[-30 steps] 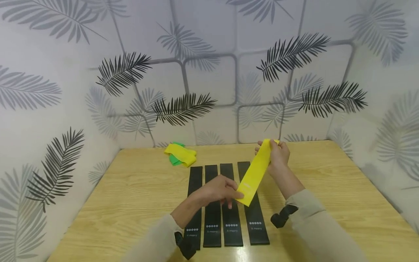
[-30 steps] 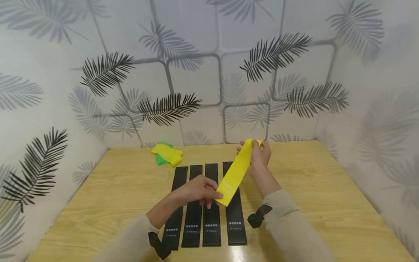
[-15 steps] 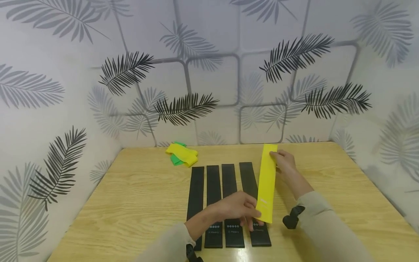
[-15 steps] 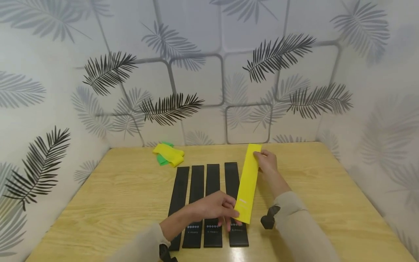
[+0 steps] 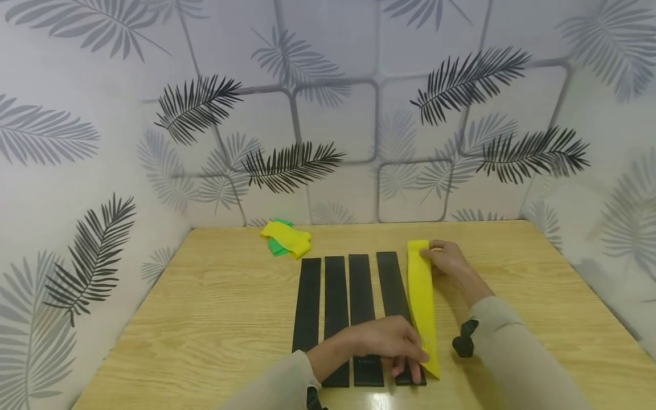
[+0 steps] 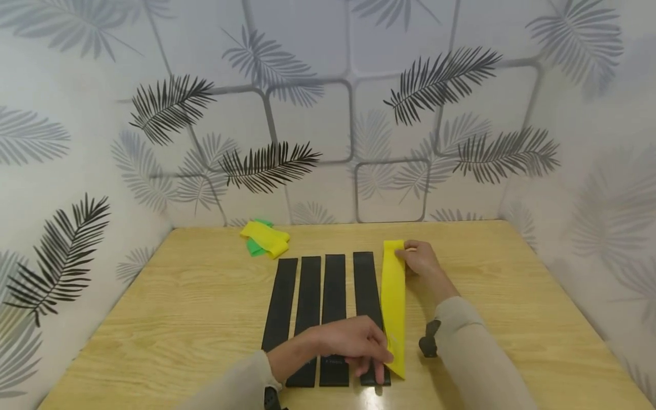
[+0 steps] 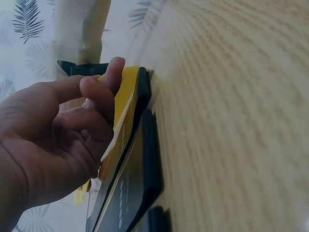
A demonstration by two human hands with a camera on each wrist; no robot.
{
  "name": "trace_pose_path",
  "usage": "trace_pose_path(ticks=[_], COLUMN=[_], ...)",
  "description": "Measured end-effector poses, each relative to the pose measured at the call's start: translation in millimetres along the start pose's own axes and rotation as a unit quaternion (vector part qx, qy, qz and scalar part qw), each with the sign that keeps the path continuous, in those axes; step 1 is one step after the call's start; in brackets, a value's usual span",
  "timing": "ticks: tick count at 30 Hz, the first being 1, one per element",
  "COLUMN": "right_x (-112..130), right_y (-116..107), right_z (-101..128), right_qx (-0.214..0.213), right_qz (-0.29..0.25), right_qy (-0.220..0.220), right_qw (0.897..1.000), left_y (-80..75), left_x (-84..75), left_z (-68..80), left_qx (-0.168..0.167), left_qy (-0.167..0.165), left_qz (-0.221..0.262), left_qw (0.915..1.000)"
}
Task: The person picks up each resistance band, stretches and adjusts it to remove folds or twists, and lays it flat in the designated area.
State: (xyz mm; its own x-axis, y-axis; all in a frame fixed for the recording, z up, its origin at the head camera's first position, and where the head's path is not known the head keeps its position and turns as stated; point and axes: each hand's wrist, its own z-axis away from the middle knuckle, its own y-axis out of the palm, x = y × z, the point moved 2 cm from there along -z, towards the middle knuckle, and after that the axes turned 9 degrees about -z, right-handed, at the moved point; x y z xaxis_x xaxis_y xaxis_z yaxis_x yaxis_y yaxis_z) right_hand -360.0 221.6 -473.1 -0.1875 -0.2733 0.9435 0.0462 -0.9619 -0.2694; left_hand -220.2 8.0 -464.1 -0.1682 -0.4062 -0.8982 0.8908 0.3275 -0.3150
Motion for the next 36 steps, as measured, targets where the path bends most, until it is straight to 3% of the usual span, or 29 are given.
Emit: trace_pose_path(ticks=[6, 11, 24, 31, 36], right_x=[-1.8, 2.4, 2.5, 3.7, 1.7], right_y=[1.4, 5.1, 2.5, 5.0, 5.1], right_z=[-4.5, -1.9, -10.4, -6.9, -7.7], right_qx=[0.004, 0.006, -0.017, -0.018, -0.027], right_qz=[0.042, 0.048, 0.107, 0.105, 0.109], right_qy=[-0.034, -0.035, -0.057, -0.064, -0.066], right_qw=[0.999, 0.998, 0.992, 0.992, 0.991], left_y=[10.3, 15.6, 22.4, 26.2, 25.7], left_x=[-4.7, -5.4, -4.2, -1.5, -2.0], left_z=[-8.5, -13.0, -21.8, -23.8, -23.8], left_qx=[0.007, 0.018, 0.047, 0.053, 0.046], left_qy=[-0.005, -0.006, -0.035, -0.059, -0.051], left_qz=[0.007, 0.040, 0.050, 0.067, 0.074], left_qw=[0.9999, 0.9990, 0.9970, 0.9946, 0.9949])
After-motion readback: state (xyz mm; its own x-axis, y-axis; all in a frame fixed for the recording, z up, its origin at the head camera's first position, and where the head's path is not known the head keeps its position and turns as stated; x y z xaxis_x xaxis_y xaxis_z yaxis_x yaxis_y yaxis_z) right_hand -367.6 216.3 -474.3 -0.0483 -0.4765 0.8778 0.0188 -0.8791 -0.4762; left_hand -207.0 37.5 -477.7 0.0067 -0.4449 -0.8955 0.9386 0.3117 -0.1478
